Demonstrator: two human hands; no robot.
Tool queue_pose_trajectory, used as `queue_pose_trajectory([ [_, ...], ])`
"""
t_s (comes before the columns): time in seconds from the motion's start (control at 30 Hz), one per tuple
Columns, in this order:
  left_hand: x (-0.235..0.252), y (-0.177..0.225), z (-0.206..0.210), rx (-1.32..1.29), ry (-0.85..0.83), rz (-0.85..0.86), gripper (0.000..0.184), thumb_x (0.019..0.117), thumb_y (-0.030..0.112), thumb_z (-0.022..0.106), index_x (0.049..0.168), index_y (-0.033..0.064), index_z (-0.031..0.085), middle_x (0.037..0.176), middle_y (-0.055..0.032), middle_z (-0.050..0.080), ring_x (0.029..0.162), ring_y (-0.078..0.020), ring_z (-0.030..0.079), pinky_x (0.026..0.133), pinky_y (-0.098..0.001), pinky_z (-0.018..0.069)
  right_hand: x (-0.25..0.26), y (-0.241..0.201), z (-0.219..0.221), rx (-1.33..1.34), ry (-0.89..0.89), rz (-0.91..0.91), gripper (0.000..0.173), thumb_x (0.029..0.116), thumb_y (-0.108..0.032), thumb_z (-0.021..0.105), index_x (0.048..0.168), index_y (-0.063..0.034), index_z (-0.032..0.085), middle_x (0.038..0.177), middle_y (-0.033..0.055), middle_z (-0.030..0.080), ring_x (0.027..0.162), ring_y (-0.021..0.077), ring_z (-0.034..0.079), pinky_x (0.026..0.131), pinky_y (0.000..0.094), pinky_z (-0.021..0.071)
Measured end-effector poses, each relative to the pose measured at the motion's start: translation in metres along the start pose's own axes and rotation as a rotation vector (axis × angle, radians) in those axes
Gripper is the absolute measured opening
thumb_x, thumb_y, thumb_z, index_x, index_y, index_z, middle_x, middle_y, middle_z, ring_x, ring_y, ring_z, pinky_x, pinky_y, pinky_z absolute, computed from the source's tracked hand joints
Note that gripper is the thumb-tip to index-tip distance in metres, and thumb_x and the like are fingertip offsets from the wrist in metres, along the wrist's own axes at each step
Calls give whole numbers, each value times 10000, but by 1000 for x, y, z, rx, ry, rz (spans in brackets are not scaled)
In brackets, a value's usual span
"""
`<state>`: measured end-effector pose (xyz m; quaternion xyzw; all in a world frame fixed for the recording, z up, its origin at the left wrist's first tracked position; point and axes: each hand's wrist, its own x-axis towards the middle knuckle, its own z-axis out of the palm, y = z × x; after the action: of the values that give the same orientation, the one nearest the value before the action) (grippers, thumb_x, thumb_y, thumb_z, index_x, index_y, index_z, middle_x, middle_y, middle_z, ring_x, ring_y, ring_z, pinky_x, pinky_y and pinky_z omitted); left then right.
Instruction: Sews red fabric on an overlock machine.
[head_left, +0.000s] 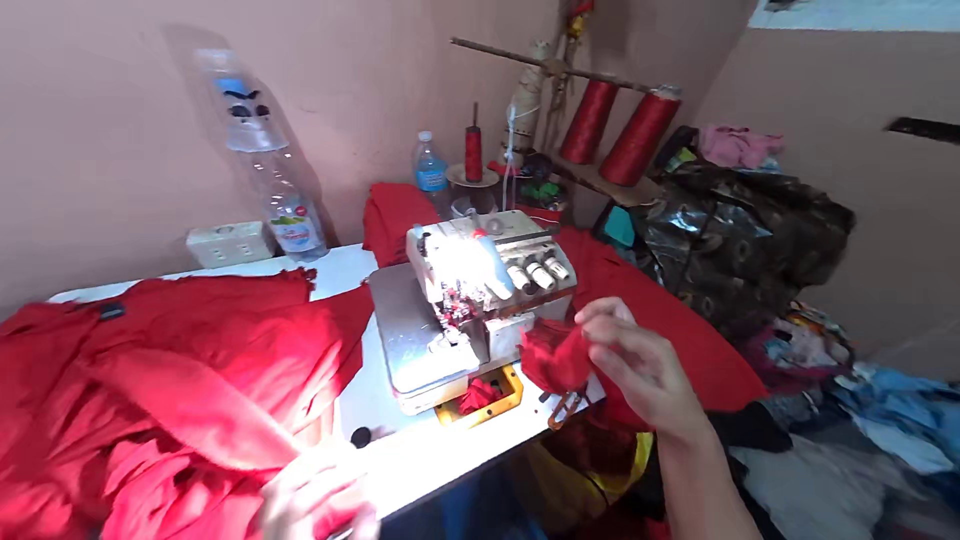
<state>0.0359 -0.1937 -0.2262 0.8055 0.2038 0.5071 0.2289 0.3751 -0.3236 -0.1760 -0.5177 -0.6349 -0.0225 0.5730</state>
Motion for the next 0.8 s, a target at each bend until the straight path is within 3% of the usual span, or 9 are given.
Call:
queue_pose_trajectory([
  [0.1, 29, 23, 46, -171, -19, 11, 155, 1019, 287, 597, 1028, 158, 684, 1111, 69, 676, 1177, 35, 550, 1062, -184, 404, -6, -29, 49, 99, 6, -132, 280, 1082, -400, 472, 1001, -212, 664, 1090, -114, 698, 1259, 57, 564, 1110, 263, 430],
  [0.23, 30, 51, 86, -501, 18, 101, 300, 1073, 257, 480, 1109, 70, 712, 1365, -60, 621, 1370, -102, 492, 1145, -278, 411, -29, -48, 125, 42, 247, -153, 288, 1091, -369, 469, 1145, -239, 720, 1419, -99, 589, 1419, 80, 438, 1180, 291, 373],
  [0.3, 22, 60, 87, -460, 161, 108, 227, 1070, 245, 526, 1027, 105, 700, 1326, 19, 615, 1364, -64, 479, 1131, -243, 420, -34, -58, 138, 13, 298, -81, 222, 1073, -356, 517, 1185, -285, 695, 1477, -107, 536, 1453, 71, 392, 1195, 294, 350],
  [0.4, 9, 61, 67, -439, 289, 82, 156, 1031, 253, 572, 919, 159, 628, 1122, 100, 637, 1156, 23, 568, 991, -169, 477, -24, -96, 135, 172, 170, 125, 156, 1001, -140, 636, 1075, -85, 761, 1389, 71, 602, 1397, 175, 446, 1177, 351, 339],
  [0.43, 5, 60, 57, -527, 248, 55, 209, 1049, 283, 529, 882, 170, 582, 992, 112, 623, 1023, 58, 583, 909, -137, 478, -24, -81, 143, 152, 134, 45, 158, 1040, -244, 598, 1062, -172, 737, 1388, -24, 584, 1413, 115, 420, 1188, 303, 328],
  [0.5, 2, 62, 35, -839, -1, -156, 287, 1032, 371, 540, 821, 207, 641, 795, 155, 640, 798, 108, 591, 726, -102, 466, -17, -53, 163, 173, 145, -180, 212, 1063, -347, 542, 1031, -254, 730, 1372, -99, 585, 1395, 85, 443, 1170, 274, 370],
  [0.6, 10, 47, 4, -1051, -522, -507, 198, 966, 398, 664, 1036, 225, 731, 952, 160, 742, 892, 74, 675, 808, -167, 560, -7, -43, 166, 254, -24, -208, 235, 1071, -340, 526, 998, -222, 717, 1362, -94, 588, 1378, 39, 454, 1161, 239, 384],
  [0.7, 14, 43, -15, -863, -496, -657, 131, 972, 163, 659, 1102, 161, 670, 976, 146, 741, 915, 42, 693, 856, -201, 581, -5, -38, 163, 351, -123, -112, 203, 1050, -278, 568, 1063, -193, 751, 1290, -27, 664, 1283, 45, 553, 1095, 228, 457],
  [0.8, 16, 37, -23, -1020, -283, -806, 111, 920, 272, 720, 1025, 273, 756, 941, 96, 772, 855, -1, 722, 795, -208, 599, -15, -42, 150, 390, -49, -32, 168, 1015, -278, 600, 1113, -249, 733, 1224, -102, 664, 1126, -28, 608, 953, 151, 514],
])
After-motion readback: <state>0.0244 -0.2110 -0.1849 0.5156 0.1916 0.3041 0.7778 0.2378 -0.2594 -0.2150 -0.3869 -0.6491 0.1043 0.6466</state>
